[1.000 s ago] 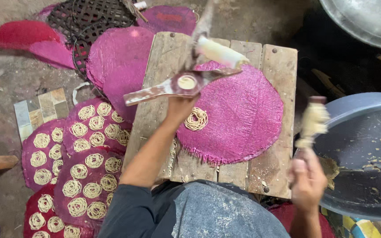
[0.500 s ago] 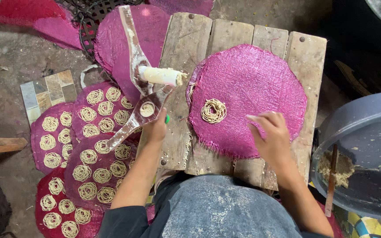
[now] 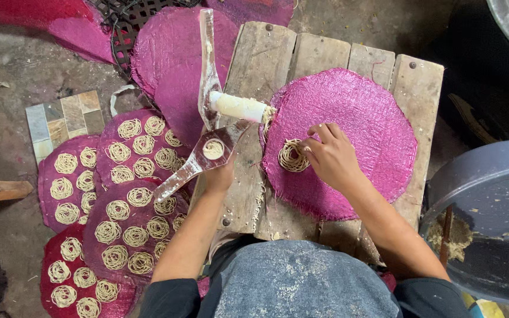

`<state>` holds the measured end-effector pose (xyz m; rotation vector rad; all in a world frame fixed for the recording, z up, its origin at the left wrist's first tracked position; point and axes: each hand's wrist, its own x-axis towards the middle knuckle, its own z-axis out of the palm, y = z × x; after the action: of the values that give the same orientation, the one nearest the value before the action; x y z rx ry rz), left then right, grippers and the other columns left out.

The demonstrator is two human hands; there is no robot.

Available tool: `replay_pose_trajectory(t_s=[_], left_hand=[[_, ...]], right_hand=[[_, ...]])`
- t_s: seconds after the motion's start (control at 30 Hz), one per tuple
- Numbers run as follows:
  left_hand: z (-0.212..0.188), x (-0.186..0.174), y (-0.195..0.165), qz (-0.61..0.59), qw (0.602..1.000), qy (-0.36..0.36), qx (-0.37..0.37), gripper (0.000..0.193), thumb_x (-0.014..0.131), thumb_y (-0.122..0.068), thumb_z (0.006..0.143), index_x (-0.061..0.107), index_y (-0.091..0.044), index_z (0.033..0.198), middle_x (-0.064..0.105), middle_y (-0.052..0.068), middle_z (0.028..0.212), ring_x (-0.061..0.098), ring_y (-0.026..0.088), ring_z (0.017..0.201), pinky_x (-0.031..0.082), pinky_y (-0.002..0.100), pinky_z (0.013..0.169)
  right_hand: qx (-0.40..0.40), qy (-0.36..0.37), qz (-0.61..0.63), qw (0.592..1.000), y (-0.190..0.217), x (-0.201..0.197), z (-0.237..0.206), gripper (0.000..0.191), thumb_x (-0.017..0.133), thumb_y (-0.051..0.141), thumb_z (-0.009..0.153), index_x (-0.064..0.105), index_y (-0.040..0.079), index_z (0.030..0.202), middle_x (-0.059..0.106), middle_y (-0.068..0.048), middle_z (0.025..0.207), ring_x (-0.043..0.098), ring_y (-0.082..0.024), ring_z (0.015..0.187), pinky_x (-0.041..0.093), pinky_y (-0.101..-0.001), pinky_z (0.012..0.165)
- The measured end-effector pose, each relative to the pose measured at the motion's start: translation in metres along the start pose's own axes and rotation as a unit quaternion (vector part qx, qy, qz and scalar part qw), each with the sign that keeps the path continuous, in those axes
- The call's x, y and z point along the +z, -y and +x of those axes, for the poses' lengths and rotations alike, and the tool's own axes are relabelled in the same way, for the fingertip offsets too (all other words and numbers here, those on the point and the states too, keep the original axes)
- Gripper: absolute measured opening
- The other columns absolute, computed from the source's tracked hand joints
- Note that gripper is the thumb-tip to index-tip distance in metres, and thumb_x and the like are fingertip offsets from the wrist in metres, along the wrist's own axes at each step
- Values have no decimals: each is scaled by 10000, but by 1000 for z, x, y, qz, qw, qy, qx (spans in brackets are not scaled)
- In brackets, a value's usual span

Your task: The person sits at a low wooden board and uses a hand-held noodle press to extrude dough into noodle nests on round pink mats. They scoop dough from a basin into the press with a stick, press the noodles out, place the finished nest aside, and cover completed nests with a cloth.

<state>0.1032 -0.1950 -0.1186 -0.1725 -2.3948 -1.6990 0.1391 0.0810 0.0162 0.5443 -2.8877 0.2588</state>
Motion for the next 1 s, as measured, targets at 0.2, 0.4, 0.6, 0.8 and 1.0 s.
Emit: replay_pose_trajectory(t_s=[0.2, 0.4, 0.6, 0.8, 1.0], left_hand=[[-2, 1, 3, -55, 998, -18, -25, 378, 701, -97, 938, 624, -16, 1299, 658, 143, 1290, 616, 293, 1228, 468, 413, 1079], [2, 0, -16, -148, 988, -42, -10, 701, 716, -62, 907, 388, 16, 1522, 573, 156, 1422, 550, 275, 1338, 407, 401, 1160], [0, -1, -6, -54, 997, -38, 40, 615, 715, -73, 926, 447, 14, 1473, 576, 160, 1404, 557, 299, 1321, 406, 399, 1153], [-2, 1, 5, -20, 993, 24, -118, 402, 673, -202, 954, 614, -45, 1318, 633, 142, 1338, 567, 301, 1266, 431, 429, 1068], [-1, 0, -1, -34, 994, 15, -99, 421, 672, -202, 946, 596, -40, 1327, 620, 155, 1350, 567, 313, 1271, 431, 445, 1076]], right_hand=[[53, -29, 41, 997, -16, -2, -5, 129, 772, 136, 857, 765, 71, 968, 673, -77, 1158, 572, -269, 1087, 514, -387, 975], [13, -12, 55, 998, -14, 5, -5, 261, 825, 212, 790, 784, 74, 1008, 667, -106, 1156, 560, -291, 1083, 490, -429, 960], [45, 11, 42, 998, -12, 9, -5, 119, 805, 161, 811, 779, 94, 907, 670, -80, 1180, 560, -257, 1118, 505, -402, 995], [99, -23, 83, 991, -31, 11, -13, 106, 803, 143, 865, 779, 85, 949, 674, -75, 1157, 548, -258, 1123, 508, -376, 974], [102, -27, 67, 992, -28, 21, -12, 125, 785, 134, 896, 772, 63, 998, 682, -67, 1149, 567, -243, 1094, 516, -356, 958]])
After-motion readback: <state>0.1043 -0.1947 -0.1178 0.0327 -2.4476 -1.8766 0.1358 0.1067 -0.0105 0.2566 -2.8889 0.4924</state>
